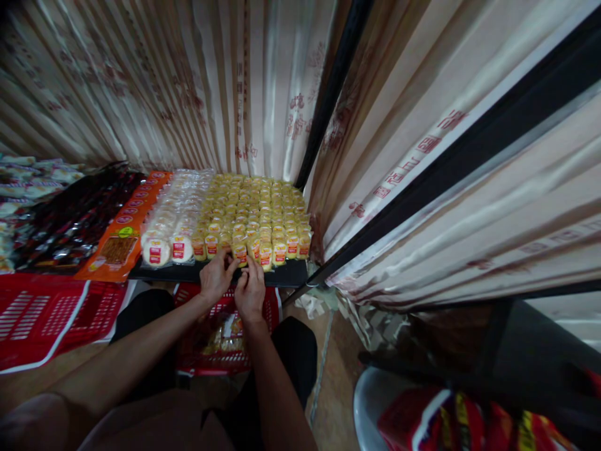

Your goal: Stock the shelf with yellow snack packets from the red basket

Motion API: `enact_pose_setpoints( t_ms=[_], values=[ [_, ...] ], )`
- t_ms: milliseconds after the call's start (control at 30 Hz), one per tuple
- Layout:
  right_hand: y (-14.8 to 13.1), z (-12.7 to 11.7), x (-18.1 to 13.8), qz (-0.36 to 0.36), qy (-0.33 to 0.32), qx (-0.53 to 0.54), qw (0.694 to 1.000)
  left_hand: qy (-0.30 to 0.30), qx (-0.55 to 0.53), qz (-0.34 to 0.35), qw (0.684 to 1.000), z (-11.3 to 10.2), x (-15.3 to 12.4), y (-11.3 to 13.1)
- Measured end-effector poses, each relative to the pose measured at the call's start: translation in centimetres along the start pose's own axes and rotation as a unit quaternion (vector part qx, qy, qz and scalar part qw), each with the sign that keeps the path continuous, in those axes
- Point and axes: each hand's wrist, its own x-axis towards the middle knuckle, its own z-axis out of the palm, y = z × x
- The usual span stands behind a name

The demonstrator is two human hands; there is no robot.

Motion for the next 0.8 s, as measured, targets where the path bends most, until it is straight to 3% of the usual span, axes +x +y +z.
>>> enact_pose_setpoints(
  t_ms=[267,433,800],
  values=[
    [0.1,0.1,-0.1,-0.034,-0.031,-0.043,0.998,-0.008,-0.010,0.010,1.000,0.3,0.0,0.1],
    [0.0,0.3,0.1,-0.018,-0.045,-0.095,0.994,-0.024,0.014,0.019,0.999,0.2,0.3,0.2],
    [0.6,1.0,0.3,-0.029,-0.055,-0.194,0.979,-0.008,-0.059,0.040,0.997,0.8,0.8,-0.6]
  ],
)
